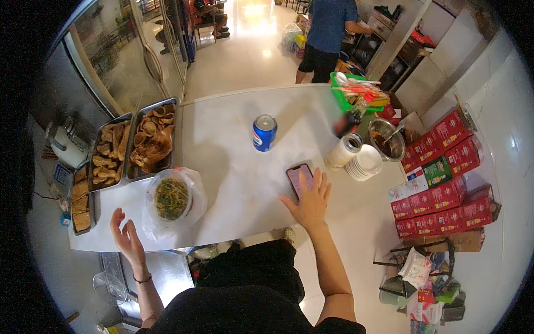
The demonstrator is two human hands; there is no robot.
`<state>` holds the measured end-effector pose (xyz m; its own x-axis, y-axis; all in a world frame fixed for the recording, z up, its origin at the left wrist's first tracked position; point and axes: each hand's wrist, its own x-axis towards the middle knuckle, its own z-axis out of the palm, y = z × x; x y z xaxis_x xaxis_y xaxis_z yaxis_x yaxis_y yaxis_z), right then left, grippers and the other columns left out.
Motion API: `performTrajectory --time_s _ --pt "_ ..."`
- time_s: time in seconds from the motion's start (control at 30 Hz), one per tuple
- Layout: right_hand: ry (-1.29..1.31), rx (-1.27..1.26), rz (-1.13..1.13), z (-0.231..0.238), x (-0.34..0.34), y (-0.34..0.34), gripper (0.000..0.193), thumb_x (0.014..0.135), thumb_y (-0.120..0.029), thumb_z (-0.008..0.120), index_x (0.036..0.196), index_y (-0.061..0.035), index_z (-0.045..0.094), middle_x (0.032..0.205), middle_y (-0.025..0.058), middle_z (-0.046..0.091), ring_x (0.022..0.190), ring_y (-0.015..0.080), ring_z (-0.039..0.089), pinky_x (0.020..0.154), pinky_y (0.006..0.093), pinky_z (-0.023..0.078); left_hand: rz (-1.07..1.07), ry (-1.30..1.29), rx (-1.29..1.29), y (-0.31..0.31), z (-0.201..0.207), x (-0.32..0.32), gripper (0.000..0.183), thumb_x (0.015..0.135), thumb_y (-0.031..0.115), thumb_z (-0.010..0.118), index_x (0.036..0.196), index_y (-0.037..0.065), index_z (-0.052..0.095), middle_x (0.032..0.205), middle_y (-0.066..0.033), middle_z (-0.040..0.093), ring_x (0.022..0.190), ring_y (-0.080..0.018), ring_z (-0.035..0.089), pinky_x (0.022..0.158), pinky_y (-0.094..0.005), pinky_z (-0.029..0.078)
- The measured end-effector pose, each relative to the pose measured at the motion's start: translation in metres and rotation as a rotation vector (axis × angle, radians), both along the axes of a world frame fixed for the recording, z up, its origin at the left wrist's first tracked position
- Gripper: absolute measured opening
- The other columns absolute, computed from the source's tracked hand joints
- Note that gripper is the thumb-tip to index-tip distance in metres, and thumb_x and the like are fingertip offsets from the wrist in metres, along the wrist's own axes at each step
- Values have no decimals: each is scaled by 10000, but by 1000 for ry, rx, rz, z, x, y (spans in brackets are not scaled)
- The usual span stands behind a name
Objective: The person transfers cooked vegetables from a pan into a plastic container using chopsticks. They then retrieve a plastic bag and a canned beverage from a refrigerator, place the container and can into the bag, and hand the package to a customer.
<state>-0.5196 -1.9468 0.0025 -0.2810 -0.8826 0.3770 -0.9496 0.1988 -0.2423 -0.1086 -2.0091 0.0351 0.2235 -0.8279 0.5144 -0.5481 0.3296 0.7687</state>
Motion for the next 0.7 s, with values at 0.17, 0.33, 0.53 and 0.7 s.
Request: performTrajectory --time_s 0.17,0.33,0.53,0.7 --pt "-14 -111 174 1 -46 39 331 693 -330 724 729 -38 573 1195 182 484 1119 363 430 950 494 320 -157 -13 -81 11 20 -79 307 826 -37 492 1132 -13 495 1148 -127 504 1029 -205 503 817 -303 439" --pt "-235 -276 141 -5 -95 49 197 726 -179 693 715 -45 549 1062 135 563 978 318 517 827 409 421 -492 -271 42 29 2 -188 392 712 6 634 1093 11 542 1152 -176 484 1037 -314 487 839 -389 434" --pt "-263 -370 193 10 -161 49 99 782 -115 606 760 -32 556 1001 124 587 938 317 534 802 397 438 -683 -549 48 33 -29 -318 505 704 308 698 1128 76 552 1332 -212 306 1225 -460 240 983 -531 281" --pt "-200 -430 188 31 -227 40 104 813 -111 566 779 -13 559 965 141 600 895 325 549 821 387 431 -754 -464 73 37 -50 -341 321 726 339 661 897 68 658 1349 -193 309 1253 -426 224 1012 -526 218"
